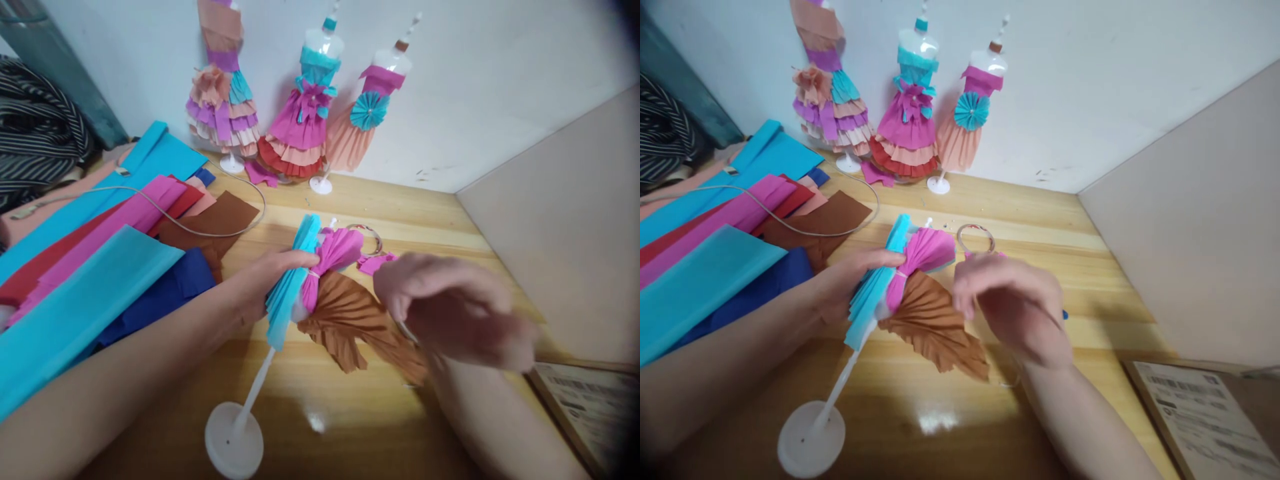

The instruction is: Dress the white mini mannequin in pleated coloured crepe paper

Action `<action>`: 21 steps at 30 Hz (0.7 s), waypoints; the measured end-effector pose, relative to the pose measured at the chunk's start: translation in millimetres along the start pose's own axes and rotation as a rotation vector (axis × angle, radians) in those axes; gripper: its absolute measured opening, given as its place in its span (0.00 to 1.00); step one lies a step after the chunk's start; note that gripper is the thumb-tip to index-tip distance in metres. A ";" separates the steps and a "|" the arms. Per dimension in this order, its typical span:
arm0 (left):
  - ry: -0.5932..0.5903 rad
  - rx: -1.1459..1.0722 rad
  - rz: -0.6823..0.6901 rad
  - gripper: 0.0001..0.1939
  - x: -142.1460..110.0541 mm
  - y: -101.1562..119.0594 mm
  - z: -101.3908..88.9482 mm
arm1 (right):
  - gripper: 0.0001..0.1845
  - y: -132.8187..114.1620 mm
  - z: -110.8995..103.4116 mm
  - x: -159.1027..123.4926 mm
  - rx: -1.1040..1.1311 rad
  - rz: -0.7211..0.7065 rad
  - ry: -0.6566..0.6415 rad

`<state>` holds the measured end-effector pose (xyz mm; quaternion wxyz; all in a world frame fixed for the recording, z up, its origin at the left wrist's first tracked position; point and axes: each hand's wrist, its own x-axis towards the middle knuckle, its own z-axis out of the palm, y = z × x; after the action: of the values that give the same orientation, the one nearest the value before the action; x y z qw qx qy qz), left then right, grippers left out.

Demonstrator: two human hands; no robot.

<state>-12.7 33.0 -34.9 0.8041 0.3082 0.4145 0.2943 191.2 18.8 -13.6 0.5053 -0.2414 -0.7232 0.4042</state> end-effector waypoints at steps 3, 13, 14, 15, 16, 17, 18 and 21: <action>0.087 0.056 0.010 0.08 -4.7 1.0 6.1 | 0.18 4.3 1.6 1.4 -0.081 0.355 0.080; 0.194 0.185 0.034 0.09 -12.6 5.3 15.9 | 0.19 8.6 15.0 6.2 -0.032 0.755 -0.149; 0.189 0.172 0.036 0.09 -12.2 4.9 15.6 | 0.18 9.9 15.5 5.5 -0.007 0.776 -0.129; 0.174 0.155 0.037 0.08 -11.8 4.4 15.0 | 0.17 11.1 15.7 4.9 0.008 0.789 -0.112; 0.151 0.132 0.035 0.08 -11.5 3.9 14.3 | 0.16 12.3 15.9 4.4 0.020 0.796 -0.100; 0.126 0.106 0.036 0.07 -11.1 3.6 13.5 | 0.16 13.3 15.9 4.2 0.030 0.798 -0.092; 0.101 0.080 0.036 0.07 -10.9 3.4 12.7 | 0.16 14.1 16.0 4.1 0.035 0.798 -0.088; 0.056 0.028 0.033 0.08 -10.8 4.4 10.4 | 0.16 14.9 16.2 4.8 0.023 0.775 -0.098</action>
<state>-10.1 25.3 -21.6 0.7829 0.3178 0.4357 0.3100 173.4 25.2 -26.0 0.2829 -0.4715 -0.5971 0.5841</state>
